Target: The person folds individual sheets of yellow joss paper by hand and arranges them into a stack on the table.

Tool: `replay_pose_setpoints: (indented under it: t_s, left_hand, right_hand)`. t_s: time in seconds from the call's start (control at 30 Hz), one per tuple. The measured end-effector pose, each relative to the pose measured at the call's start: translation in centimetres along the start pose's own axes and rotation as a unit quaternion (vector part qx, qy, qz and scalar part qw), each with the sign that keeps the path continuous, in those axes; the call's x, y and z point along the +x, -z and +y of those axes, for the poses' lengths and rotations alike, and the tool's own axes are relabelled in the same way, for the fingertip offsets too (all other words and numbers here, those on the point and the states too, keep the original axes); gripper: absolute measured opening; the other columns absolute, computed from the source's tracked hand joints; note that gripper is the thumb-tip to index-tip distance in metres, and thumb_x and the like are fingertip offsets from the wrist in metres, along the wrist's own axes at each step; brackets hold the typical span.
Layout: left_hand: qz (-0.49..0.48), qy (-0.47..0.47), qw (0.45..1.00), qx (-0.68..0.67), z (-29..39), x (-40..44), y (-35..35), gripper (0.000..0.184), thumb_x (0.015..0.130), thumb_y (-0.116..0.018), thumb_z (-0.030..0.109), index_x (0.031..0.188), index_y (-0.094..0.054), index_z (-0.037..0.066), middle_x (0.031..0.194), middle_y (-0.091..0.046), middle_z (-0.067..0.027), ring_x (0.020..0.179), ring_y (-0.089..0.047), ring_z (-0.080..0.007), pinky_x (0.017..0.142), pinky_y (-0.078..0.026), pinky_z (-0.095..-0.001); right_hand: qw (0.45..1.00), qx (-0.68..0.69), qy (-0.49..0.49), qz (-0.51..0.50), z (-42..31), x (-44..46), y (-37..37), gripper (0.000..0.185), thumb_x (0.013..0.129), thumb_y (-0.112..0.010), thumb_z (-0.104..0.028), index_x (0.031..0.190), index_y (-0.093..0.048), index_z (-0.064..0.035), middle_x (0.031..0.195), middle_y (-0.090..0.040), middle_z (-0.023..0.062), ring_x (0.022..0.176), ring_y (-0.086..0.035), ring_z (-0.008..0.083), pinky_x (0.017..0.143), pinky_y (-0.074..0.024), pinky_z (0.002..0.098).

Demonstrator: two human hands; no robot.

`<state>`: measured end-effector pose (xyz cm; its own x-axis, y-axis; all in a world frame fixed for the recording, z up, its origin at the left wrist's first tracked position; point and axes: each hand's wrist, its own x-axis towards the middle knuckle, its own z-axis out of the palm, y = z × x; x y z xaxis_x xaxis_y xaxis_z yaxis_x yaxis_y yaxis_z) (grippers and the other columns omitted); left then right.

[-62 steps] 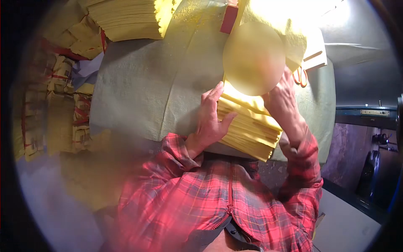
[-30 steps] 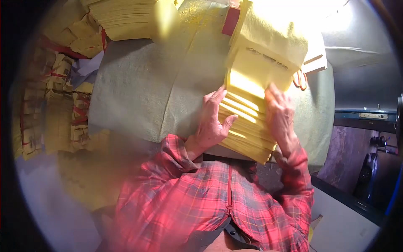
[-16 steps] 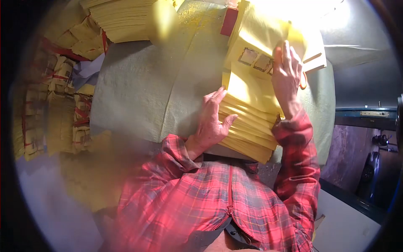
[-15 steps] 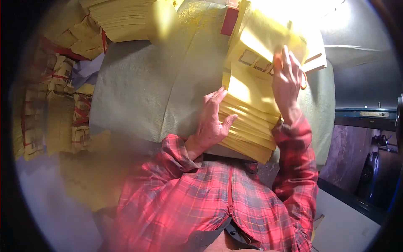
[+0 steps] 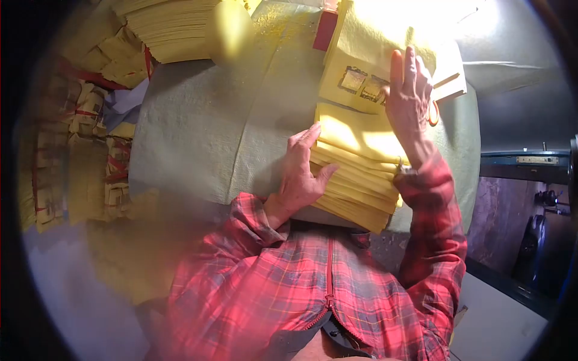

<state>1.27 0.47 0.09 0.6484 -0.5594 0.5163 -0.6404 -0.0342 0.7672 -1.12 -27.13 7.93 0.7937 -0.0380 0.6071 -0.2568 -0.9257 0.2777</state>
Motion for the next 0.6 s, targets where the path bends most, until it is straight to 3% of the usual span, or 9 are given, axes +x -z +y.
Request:
replay_pose_setpoints:
  t_s: [0.1,0.2,0.3,0.4,0.43,0.5,0.53,0.6]
  left_hand:
    - [-0.005,0.004,1.000,-0.008,-0.1,0.0,0.0,0.081,0.092,-0.086,0.022,0.157,-0.044,-0.002,0.153,-0.054,-0.0235,0.136,-0.054,-0.0403,0.118,-0.044,-0.0480]
    - [0.002,0.010,1.000,-0.019,-0.4,-0.4,-0.2,0.080,0.092,-0.086,0.023,0.156,-0.045,-0.002,0.152,-0.054,-0.0241,0.135,-0.054,-0.0409,0.117,-0.044,-0.0487]
    - [0.001,0.014,1.000,-0.024,-0.5,-0.3,-0.2,0.081,0.090,-0.087,0.021,0.155,-0.044,-0.003,0.153,-0.054,-0.0256,0.135,-0.054,-0.0427,0.117,-0.043,-0.0502]
    - [-0.013,0.022,0.999,-0.023,-0.3,-0.3,-0.1,0.083,0.088,-0.088,0.018,0.154,-0.043,-0.004,0.153,-0.053,-0.0278,0.136,-0.053,-0.0457,0.118,-0.042,-0.0525]
    - [-0.010,0.015,0.999,-0.029,-0.4,-0.3,-0.2,0.084,0.087,-0.088,0.018,0.154,-0.043,-0.004,0.153,-0.053,-0.0277,0.135,-0.053,-0.0457,0.118,-0.043,-0.0526]
    - [0.003,0.002,0.999,-0.037,-0.4,-0.1,-0.2,0.084,0.087,-0.089,0.019,0.154,-0.043,-0.004,0.153,-0.053,-0.0275,0.135,-0.054,-0.0456,0.118,-0.043,-0.0529]
    - [0.006,0.001,0.999,-0.034,-0.4,-0.1,-0.2,0.084,0.087,-0.089,0.019,0.154,-0.043,-0.004,0.153,-0.053,-0.0275,0.135,-0.054,-0.0456,0.118,-0.043,-0.0529]
    - [0.005,0.006,1.000,-0.022,-0.1,0.0,-0.1,0.085,0.086,-0.089,0.018,0.154,-0.043,-0.003,0.155,-0.052,-0.0274,0.137,-0.052,-0.0460,0.118,-0.043,-0.0530]
  right_hand:
    - [0.999,-0.037,0.002,0.031,1.5,-0.7,-1.5,0.049,0.090,-0.075,-0.006,0.139,-0.069,-0.0021,0.161,-0.050,0.0254,0.133,-0.058,0.0413,0.108,-0.0488,0.0524]
    - [1.000,-0.001,0.024,-0.007,0.0,-4.8,1.3,0.038,0.093,-0.073,-0.008,0.131,-0.074,-0.0011,0.156,-0.057,0.0226,0.132,-0.060,0.0374,0.107,-0.0491,0.0525]
    - [0.992,0.086,-0.010,-0.091,-1.9,-9.4,3.8,0.029,0.094,-0.073,-0.009,0.121,-0.079,-0.0008,0.150,-0.063,0.0205,0.130,-0.062,0.0366,0.108,-0.0499,0.0523]
    - [0.901,0.300,-0.145,-0.278,-2.9,-9.9,6.3,0.042,0.091,-0.079,-0.008,0.132,-0.075,-0.0013,0.151,-0.062,0.0222,0.126,-0.065,0.0414,0.109,-0.0505,0.0538]
    - [0.900,0.299,-0.148,-0.279,-3.1,-8.5,7.0,0.042,0.091,-0.079,-0.008,0.132,-0.075,-0.0013,0.151,-0.062,0.0222,0.126,-0.065,0.0414,0.109,-0.0505,0.0538]
    - [0.961,0.238,-0.044,-0.135,-3.0,-3.9,7.3,0.048,0.090,-0.080,-0.008,0.137,-0.071,-0.0028,0.155,-0.056,0.0244,0.133,-0.059,0.0416,0.112,-0.0481,0.0547]
    - [0.961,0.240,-0.041,-0.133,-2.7,-2.5,6.0,0.048,0.090,-0.080,-0.008,0.137,-0.071,-0.0028,0.155,-0.056,0.0244,0.133,-0.059,0.0416,0.112,-0.0481,0.0547]
    - [0.992,0.115,-0.018,-0.051,-2.2,-0.4,3.8,0.067,0.089,-0.082,-0.008,0.152,-0.058,-0.0039,0.161,-0.047,0.0274,0.139,-0.053,0.0448,0.116,-0.0445,0.0567]
